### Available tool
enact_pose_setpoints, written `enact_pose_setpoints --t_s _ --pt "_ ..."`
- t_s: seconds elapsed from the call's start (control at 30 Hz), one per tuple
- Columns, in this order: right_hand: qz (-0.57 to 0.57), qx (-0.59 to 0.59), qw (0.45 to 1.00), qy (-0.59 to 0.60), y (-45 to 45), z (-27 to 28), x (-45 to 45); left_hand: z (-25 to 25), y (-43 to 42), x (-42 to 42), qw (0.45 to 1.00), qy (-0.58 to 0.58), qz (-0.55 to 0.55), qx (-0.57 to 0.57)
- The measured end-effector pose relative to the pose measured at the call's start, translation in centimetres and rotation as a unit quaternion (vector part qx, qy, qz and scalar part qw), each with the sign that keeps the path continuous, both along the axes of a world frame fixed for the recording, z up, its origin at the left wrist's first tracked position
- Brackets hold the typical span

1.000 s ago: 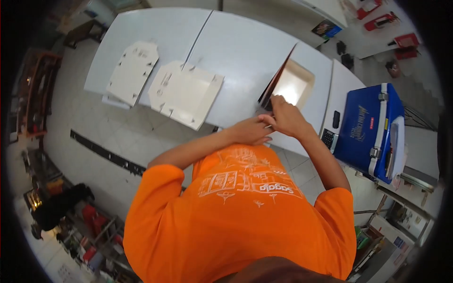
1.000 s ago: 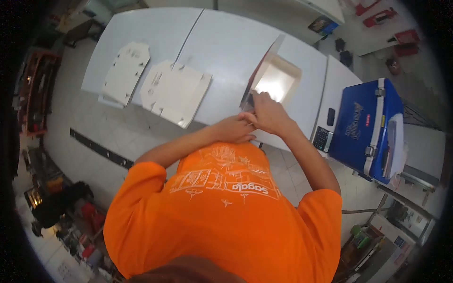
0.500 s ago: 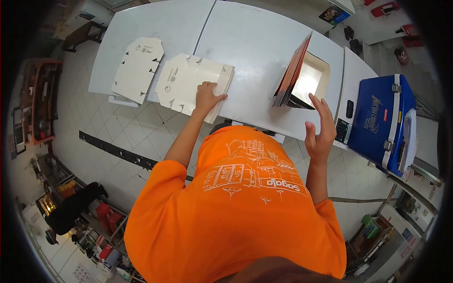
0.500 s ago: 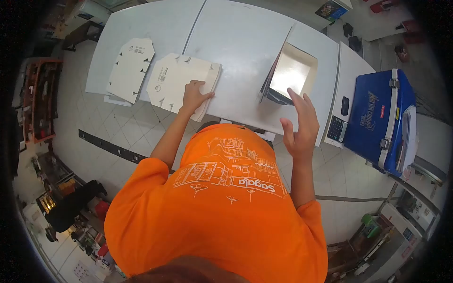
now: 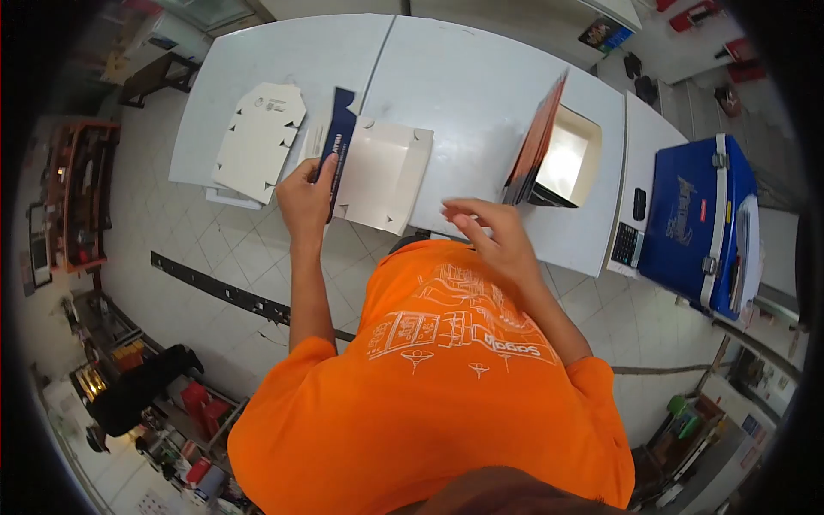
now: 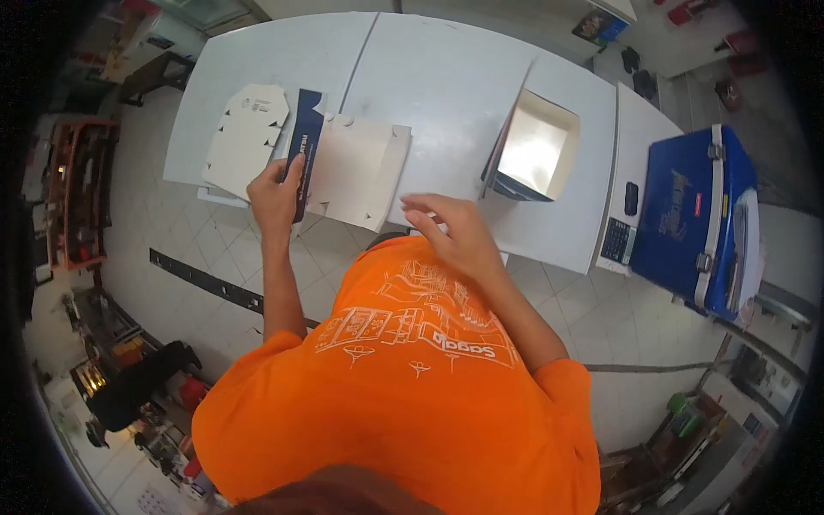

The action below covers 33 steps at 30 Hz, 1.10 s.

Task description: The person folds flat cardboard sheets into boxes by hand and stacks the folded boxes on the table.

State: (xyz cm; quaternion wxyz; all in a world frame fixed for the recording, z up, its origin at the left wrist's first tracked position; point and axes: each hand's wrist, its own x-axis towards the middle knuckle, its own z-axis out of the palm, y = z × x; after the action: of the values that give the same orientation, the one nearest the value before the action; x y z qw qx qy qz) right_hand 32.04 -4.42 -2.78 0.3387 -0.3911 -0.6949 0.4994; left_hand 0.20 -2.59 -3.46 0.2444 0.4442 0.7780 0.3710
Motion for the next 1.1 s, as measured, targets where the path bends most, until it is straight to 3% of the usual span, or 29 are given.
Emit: enact_pose_setpoints --t_s 0.03,0.1,0.13,0.17,0.2,0.23,0.27,0.3,0.33,0.43,0.53,0.57,0.63,0.7,0.8,0.87,0.9,0.93,1.0,1.1 --pt "-0.008 -0.074 0.994 0.083 0.9 -1.3 -2.1 2.8 -1.4 1.8 1.000 -0.025 -0.011 0.006" --pt "-0.020 -0.178 0.937 0.299 1.3 -3.3 -6.7 2.0 -4.6 4.7 0.989 0.065 -0.128 0.037" --pt "-0.064 -0.152 0.963 0.212 1.6 -2.6 -7.9 0.0 -5.9 6.7 0.940 0.164 -0.256 0.158" --pt "-0.098 -0.117 0.979 0.136 1.5 -1.6 -9.0 -2.4 -7.8 7.3 0.926 0.140 -0.329 0.118" --pt "-0.080 -0.080 0.986 0.119 2.0 -1.0 -9.3 -1.2 -8.2 9.0 0.933 0.092 -0.326 0.119" --pt "-0.063 -0.043 0.992 0.103 2.4 -0.5 -9.7 -1.7 -8.4 9.0 0.926 -0.073 -0.352 0.113" --pt "-0.002 -0.015 0.990 0.137 3.2 -0.6 -8.9 -1.7 -8.1 8.4 0.917 -0.296 -0.236 0.122" --pt "0.066 0.090 0.994 0.023 3.3 -0.1 -8.0 -1.7 -8.0 8.1 0.840 -0.512 -0.115 0.137" --pt "0.122 0.198 0.968 -0.092 3.1 0.6 -7.4 -1.7 -8.1 7.3 0.696 -0.701 -0.001 0.154" --pt "0.332 0.426 0.812 -0.222 2.2 2.2 -8.0 -3.9 -9.5 1.7 0.619 -0.782 0.036 0.060" --pt "0.363 0.384 0.838 -0.132 2.4 0.4 -8.9 -2.3 -10.2 2.5 0.741 -0.665 0.059 0.072" --pt "0.318 0.346 0.879 -0.072 2.7 -0.7 -9.3 -0.8 -10.2 2.8 0.694 -0.708 0.086 0.097" --pt "0.183 0.166 0.960 0.129 1.6 -3.7 -10.8 -3.3 -9.3 4.4 0.659 -0.710 0.102 0.224" --pt "0.097 0.122 0.971 0.181 0.3 -3.2 -13.3 -3.4 -8.0 6.0 0.637 -0.690 0.129 0.319" --pt "0.138 0.211 0.967 0.042 0.5 0.2 -14.9 -2.0 -7.9 4.7 0.659 -0.652 0.107 0.359" --pt "0.231 0.218 0.946 -0.064 1.4 0.7 -14.0 -1.3 -8.7 3.3 0.686 -0.636 0.103 0.337" --pt "0.254 0.144 0.956 -0.042 1.6 0.2 -13.6 -1.4 -9.0 2.8 0.697 -0.634 0.091 0.322" --pt "0.225 0.202 0.953 -0.031 1.8 -0.1 -14.0 -1.5 -9.1 2.4 0.708 -0.631 0.078 0.306" --pt "0.168 0.317 0.934 -0.008 2.0 -0.3 -14.7 -0.8 -8.7 4.7 0.677 -0.657 0.133 0.305" --pt "0.100 0.341 0.934 0.036 2.0 -0.2 -16.3 -1.0 -7.1 6.3 0.627 -0.685 0.138 0.344"
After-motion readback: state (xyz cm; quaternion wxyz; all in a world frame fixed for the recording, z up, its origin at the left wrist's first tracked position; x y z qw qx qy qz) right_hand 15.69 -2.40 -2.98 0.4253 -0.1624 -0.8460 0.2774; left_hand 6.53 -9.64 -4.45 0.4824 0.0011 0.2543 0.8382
